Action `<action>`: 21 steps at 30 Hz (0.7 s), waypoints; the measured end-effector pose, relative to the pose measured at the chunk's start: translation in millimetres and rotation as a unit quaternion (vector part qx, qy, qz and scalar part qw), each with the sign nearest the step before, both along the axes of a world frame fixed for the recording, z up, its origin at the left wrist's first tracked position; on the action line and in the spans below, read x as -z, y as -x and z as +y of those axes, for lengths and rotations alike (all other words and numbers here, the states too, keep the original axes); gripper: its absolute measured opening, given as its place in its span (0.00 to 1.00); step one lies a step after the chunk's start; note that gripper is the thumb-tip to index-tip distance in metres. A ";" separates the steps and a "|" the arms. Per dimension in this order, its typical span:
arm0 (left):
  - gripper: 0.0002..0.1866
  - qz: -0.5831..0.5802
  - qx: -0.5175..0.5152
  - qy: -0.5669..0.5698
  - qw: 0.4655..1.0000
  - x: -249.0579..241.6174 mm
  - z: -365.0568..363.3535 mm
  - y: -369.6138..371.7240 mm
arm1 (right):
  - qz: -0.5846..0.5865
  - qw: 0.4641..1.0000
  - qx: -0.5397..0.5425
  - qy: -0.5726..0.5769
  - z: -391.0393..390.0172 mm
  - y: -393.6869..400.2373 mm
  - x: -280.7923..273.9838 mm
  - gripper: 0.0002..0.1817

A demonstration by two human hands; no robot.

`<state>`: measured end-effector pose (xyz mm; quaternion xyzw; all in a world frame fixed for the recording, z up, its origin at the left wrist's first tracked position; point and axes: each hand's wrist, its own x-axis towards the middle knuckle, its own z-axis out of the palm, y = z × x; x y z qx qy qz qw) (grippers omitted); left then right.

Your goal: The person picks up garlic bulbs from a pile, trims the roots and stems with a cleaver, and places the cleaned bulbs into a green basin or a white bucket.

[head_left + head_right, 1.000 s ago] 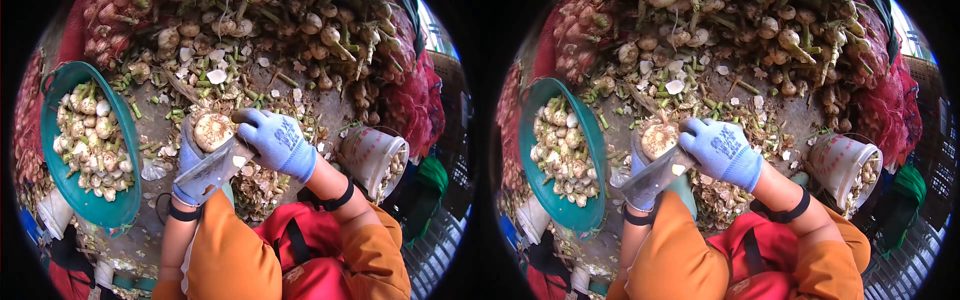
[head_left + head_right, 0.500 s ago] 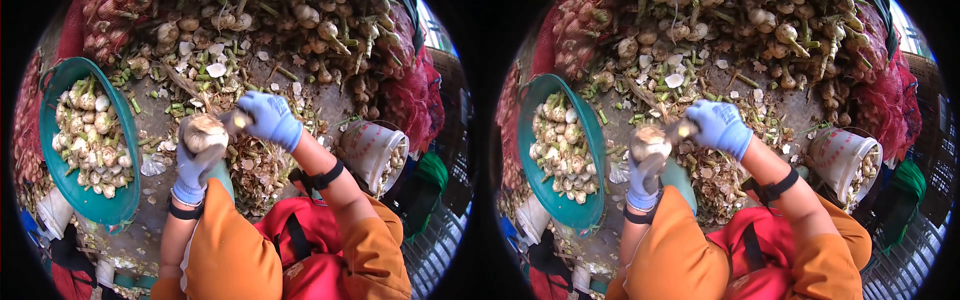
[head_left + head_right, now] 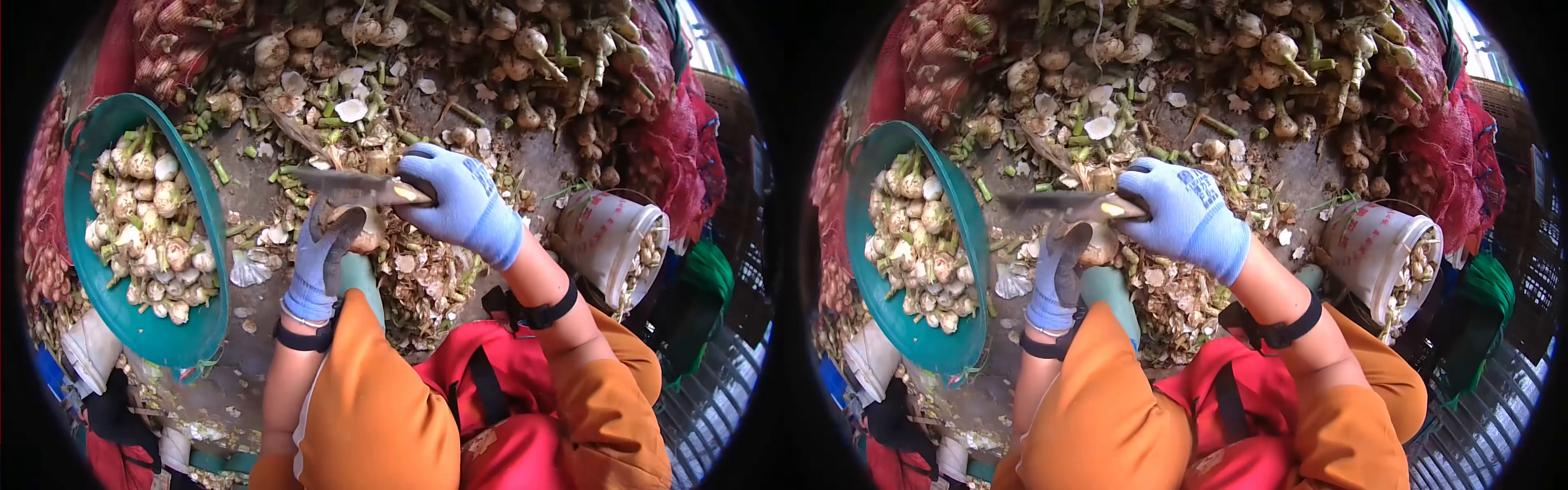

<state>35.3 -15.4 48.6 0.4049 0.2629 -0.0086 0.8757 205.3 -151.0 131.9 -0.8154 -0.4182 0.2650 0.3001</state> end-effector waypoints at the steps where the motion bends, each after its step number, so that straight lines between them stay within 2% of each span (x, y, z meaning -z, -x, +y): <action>1: 0.34 -0.030 0.039 -0.128 0.991 5.6 1.2 8.8 | -0.027 0.999 0.009 -0.021 -1.4 3.6 -7.4 0.11; 3: 0.28 -0.065 0.079 -0.395 0.913 -2.7 5.4 13.3 | -0.052 0.998 -0.014 -0.018 -15.4 2.9 4.4 0.12; 4: 0.29 -0.011 0.012 -0.282 0.959 -22.6 2.6 4.1 | -0.057 0.995 -0.010 0.086 -29.3 -6.3 32.1 0.12; 5: 0.29 0.042 -0.059 -0.165 0.984 -33.1 2.6 -2.3 | -0.064 0.980 -0.009 0.187 -41.4 -16.9 51.8 0.12; 7: 0.28 0.026 -0.074 -0.186 0.979 -37.4 12.0 -2.7 | 0.004 0.953 0.061 0.296 -65.9 -31.0 66.8 0.13; 9: 0.28 0.041 -0.084 -0.129 0.987 -49.8 9.3 4.8 | 0.135 0.949 0.180 0.220 -83.5 -27.2 74.6 0.14; 10: 0.29 0.011 -0.032 -0.252 0.967 -45.1 10.4 8.5 | 0.183 0.942 0.208 0.189 -90.8 -24.0 77.7 0.15; 11: 0.30 -0.016 0.004 -0.374 0.927 -43.9 11.6 9.1 | 0.181 0.943 0.211 0.185 -92.0 -21.9 78.7 0.15; 13: 0.31 0.026 -0.080 -0.106 0.991 -46.8 3.1 9.5 | 0.208 0.936 0.233 0.165 -97.0 -15.0 82.9 0.15; 14: 0.35 -0.003 -0.059 -0.159 0.985 -44.6 3.3 8.2 | 0.184 0.944 0.216 0.168 -98.6 -13.9 84.6 0.16; 15: 0.35 -0.006 -0.054 -0.157 0.986 -47.2 5.0 12.1 | 0.186 0.943 0.221 0.164 -100.5 -11.6 87.3 0.18; 16: 0.40 0.070 -0.082 -0.100 0.989 -54.4 5.0 18.0 | 0.184 0.945 0.212 0.165 -103.5 -8.4 91.1 0.18; 18: 0.44 0.152 -0.098 -0.030 0.983 -48.0 3.8 29.5 | 0.151 0.956 0.209 0.142 -112.1 -2.2 88.9 0.18; 19: 0.43 0.095 -0.045 -0.162 0.981 -16.9 19.1 47.5 | 0.125 0.965 0.203 0.113 -115.7 0.1 90.5 0.18; 20: 0.41 0.041 -0.012 -0.294 0.955 13.9 34.0 65.4 | 0.131 0.960 0.200 0.146 -117.4 1.8 84.2 0.23; 21: 0.38 -0.010 -0.013 -0.341 0.940 15.4 26.7 49.9 | 0.156 0.954 0.191 0.170 -117.2 3.0 81.1 0.25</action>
